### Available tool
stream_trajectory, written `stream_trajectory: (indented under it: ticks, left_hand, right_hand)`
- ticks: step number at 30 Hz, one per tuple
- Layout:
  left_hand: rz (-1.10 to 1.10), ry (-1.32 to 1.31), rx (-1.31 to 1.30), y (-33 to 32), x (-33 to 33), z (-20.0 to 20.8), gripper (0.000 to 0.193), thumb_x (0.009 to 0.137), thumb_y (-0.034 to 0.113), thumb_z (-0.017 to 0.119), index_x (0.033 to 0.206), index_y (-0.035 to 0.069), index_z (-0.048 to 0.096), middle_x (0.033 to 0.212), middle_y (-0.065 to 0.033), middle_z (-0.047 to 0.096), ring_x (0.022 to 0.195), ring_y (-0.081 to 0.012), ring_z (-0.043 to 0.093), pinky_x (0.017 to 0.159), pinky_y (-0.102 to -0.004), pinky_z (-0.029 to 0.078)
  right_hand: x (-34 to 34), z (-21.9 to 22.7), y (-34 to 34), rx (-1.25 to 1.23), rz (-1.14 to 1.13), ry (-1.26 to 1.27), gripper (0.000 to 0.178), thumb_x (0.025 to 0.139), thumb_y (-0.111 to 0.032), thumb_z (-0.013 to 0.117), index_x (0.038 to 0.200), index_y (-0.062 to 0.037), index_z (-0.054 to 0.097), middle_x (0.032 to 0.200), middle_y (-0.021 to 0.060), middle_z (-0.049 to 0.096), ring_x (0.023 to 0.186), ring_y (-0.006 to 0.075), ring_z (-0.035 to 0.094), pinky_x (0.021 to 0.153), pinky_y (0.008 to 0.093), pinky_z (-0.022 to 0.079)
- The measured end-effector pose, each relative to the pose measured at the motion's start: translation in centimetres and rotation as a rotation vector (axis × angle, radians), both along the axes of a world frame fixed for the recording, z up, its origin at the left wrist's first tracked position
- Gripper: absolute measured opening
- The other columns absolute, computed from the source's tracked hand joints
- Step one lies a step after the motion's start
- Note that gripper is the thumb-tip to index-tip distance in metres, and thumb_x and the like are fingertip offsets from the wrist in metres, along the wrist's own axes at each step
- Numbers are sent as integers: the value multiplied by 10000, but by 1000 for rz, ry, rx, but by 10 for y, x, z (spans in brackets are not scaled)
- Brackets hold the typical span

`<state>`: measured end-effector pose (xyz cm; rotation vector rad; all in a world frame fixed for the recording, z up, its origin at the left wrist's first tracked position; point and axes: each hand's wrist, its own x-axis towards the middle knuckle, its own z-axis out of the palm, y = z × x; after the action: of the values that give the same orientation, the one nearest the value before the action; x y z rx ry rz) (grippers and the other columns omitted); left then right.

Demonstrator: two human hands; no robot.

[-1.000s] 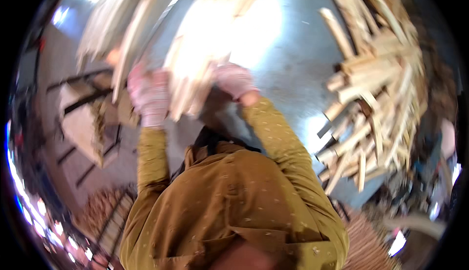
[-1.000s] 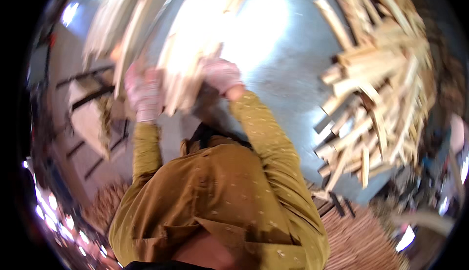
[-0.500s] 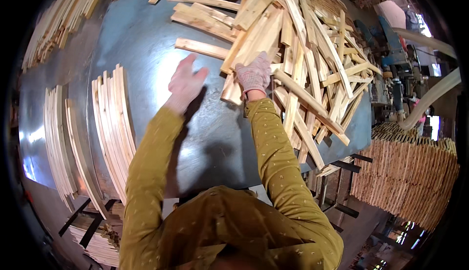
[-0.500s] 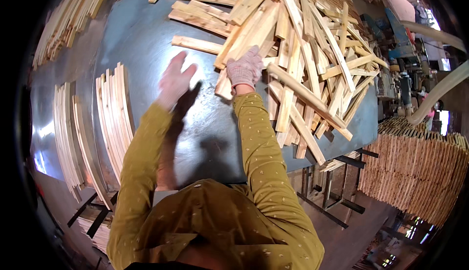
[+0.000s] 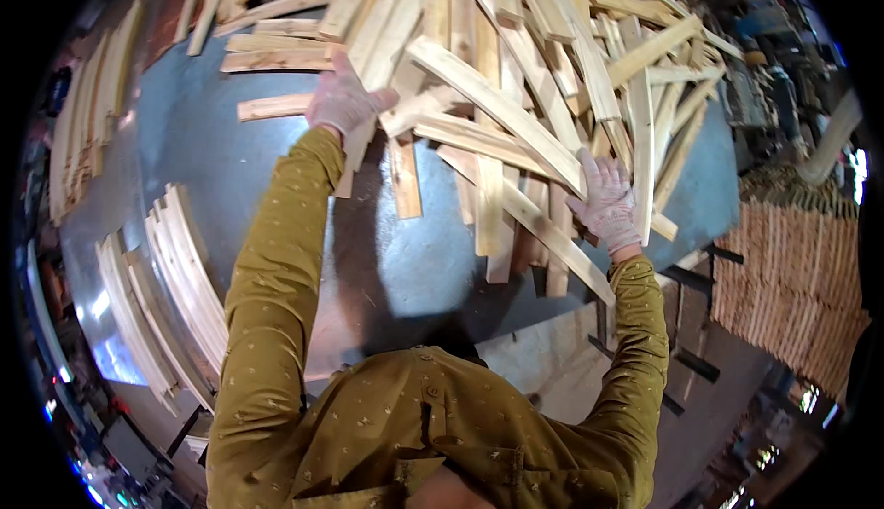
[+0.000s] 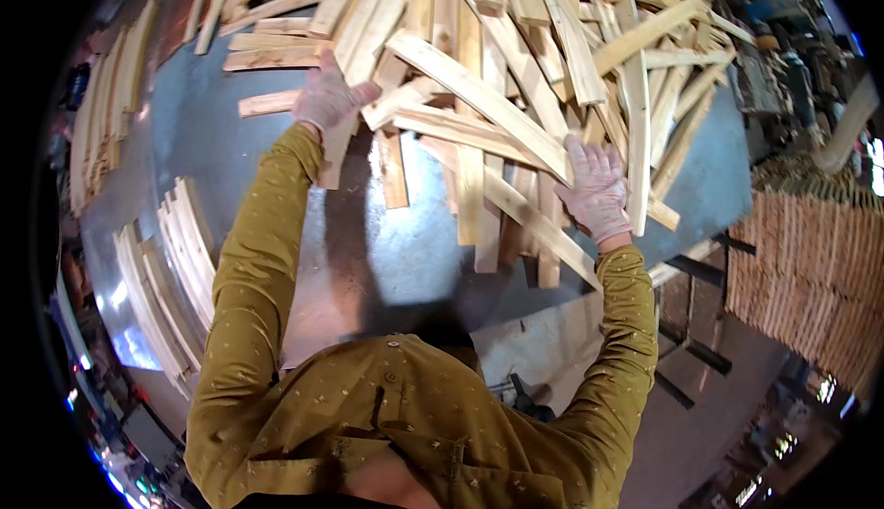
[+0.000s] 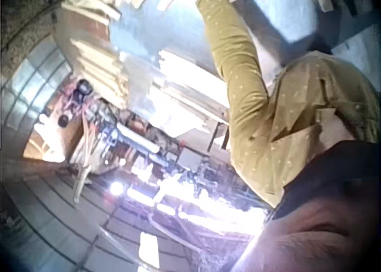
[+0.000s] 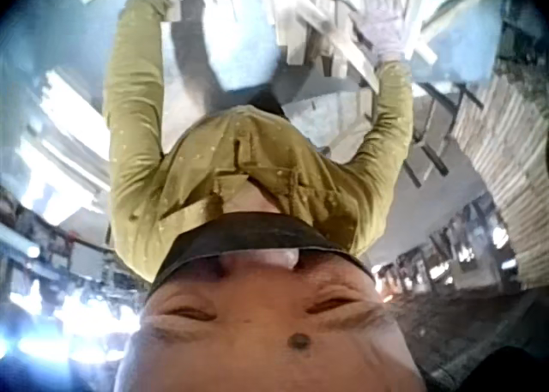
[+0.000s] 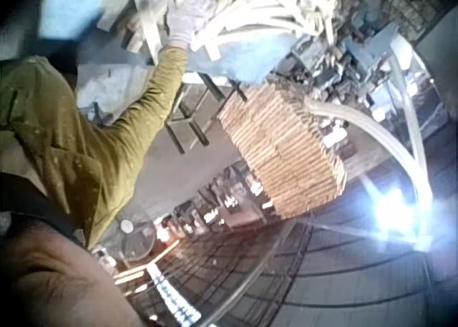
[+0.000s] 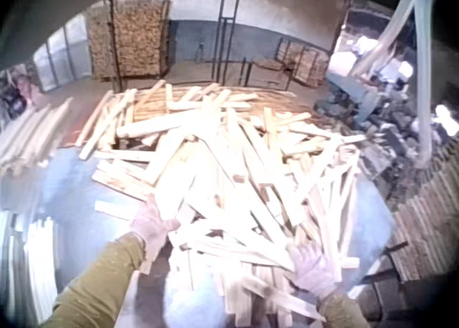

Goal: The person sorts light-colored wooden planks on a metal table in a workshop. They pick up planks from a disorganized pile, inspect them, and stack them neatly into a separate pile. The person handles the planks by hand, wearing gloves, and occasionally moves stacks to different locations on the table.

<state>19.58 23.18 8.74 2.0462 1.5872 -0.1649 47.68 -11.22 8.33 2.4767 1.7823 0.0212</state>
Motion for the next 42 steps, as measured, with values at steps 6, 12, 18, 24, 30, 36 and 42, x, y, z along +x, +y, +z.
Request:
stream_trajectory:
  ticks: [6, 12, 18, 24, 30, 36, 42]
  left_hand:
    - [108, -109, -94, -43, -93, 23, 884, 768, 351, 830, 1474, 59, 385, 1254, -206, 652, 1140, -393, 652, 995, -475, 507]
    - [666, -1300, -1076, -197, -261, 27, 899, 787, 342, 838, 1508, 41, 393, 1031, -103, 640, 852, -186, 649, 705, -336, 590]
    - [760, -2135, -1356, -263, -258, -29, 951, 847, 667, 665, 1496, 27, 393, 1232, -192, 606, 1058, -383, 649, 930, -579, 536]
    - [706, -1592, -1148, -262, -321, -63, 838, 901, 648, 645, 1452, 38, 482, 1264, -178, 649, 1100, -274, 663, 968, -404, 555]
    - [478, -709, -776, -249, -359, -79, 880, 876, 350, 788, 1539, -17, 341, 1463, -210, 520, 1335, -266, 523, 1130, -347, 422]
    - [499, -1382, -623, -258, -377, -20, 764, 932, 458, 731, 1393, -95, 474, 1093, 14, 550, 1040, -90, 468, 935, -260, 452]
    - [457, -712, 162, -263, -428, 13, 803, 908, 416, 726, 1492, -18, 387, 1456, -214, 486, 1312, -287, 527, 1134, -412, 407]
  right_hand:
    - [18, -10, 25, 167, -85, 148, 803, 844, -367, 767, 1521, -103, 424, 1271, 185, 644, 1172, 361, 616, 1025, 444, 479]
    - [-69, 57, 121, 501, -15, 255, 796, 868, -477, 742, 1500, -86, 456, 1337, 223, 611, 1181, 375, 626, 957, 427, 531]
    - [-281, 22, 155, 405, 252, 836, 679, 909, -433, 728, 1394, 3, 538, 1255, 224, 633, 1103, 393, 638, 905, 457, 533]
    - [-409, -45, 128, -279, -113, 1602, 717, 912, -588, 641, 1357, -31, 574, 1236, 233, 683, 1175, 365, 649, 961, 397, 507]
    - [-432, -24, 161, -441, 65, 695, 848, 857, -666, 616, 1388, -10, 526, 1313, 249, 632, 1245, 423, 585, 1035, 458, 465]
    - [-460, -1, 144, -37, -258, 1659, 655, 949, -261, 716, 1475, 13, 436, 1291, 186, 638, 1100, 244, 643, 933, 340, 531]
    - [-498, 43, 163, -580, 111, 1425, 527, 938, -250, 713, 1380, -10, 556, 973, 129, 724, 853, 173, 679, 759, 293, 544]
